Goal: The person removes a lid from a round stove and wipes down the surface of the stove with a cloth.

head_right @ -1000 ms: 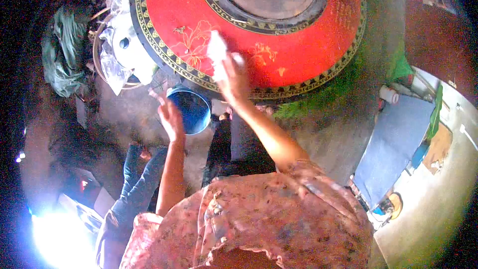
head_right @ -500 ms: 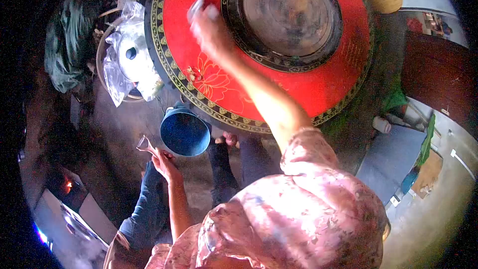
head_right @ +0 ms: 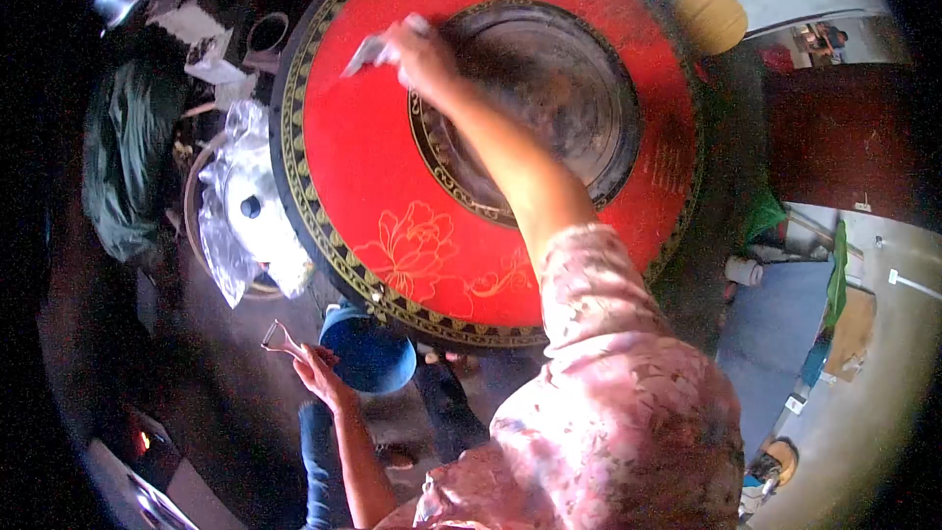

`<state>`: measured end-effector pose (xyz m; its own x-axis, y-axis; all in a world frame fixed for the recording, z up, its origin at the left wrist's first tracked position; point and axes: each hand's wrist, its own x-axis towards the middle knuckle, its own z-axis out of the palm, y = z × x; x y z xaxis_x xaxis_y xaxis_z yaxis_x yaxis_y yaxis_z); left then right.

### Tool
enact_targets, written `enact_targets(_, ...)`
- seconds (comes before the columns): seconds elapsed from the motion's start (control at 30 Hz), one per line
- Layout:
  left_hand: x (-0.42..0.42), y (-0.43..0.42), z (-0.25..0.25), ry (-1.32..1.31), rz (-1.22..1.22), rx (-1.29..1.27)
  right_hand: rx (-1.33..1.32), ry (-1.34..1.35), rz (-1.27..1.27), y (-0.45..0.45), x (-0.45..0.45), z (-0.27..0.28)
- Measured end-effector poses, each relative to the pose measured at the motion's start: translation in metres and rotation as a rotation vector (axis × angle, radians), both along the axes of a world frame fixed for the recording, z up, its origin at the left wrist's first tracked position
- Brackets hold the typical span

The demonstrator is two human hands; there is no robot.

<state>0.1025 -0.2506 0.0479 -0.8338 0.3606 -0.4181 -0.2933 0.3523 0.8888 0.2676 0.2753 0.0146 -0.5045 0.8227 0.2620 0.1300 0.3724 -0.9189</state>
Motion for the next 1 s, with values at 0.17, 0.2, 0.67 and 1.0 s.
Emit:
enact_targets(0.17, 0.000, 0.087, -0.019, 0.225, -0.076, -0.048, 0.457, -0.562, -0.666, 0.055, 0.015, 0.003)
enact_targets(0.2, -0.002, 0.106, -0.024, 0.306, -0.150, -0.163, 0.459, -0.470, -0.557, 0.029, 0.002, 0.004)
enact_targets(0.67, -0.022, 0.220, -0.083, 0.807, -0.588, -0.387, 0.359, -0.609, 0.393, -0.380, 0.028, 0.005)
enact_targets(1.0, -0.049, 0.198, -0.041, 0.961, -1.326, -1.630, 0.399, -0.016, 0.353, -0.166, -0.019, 0.023)
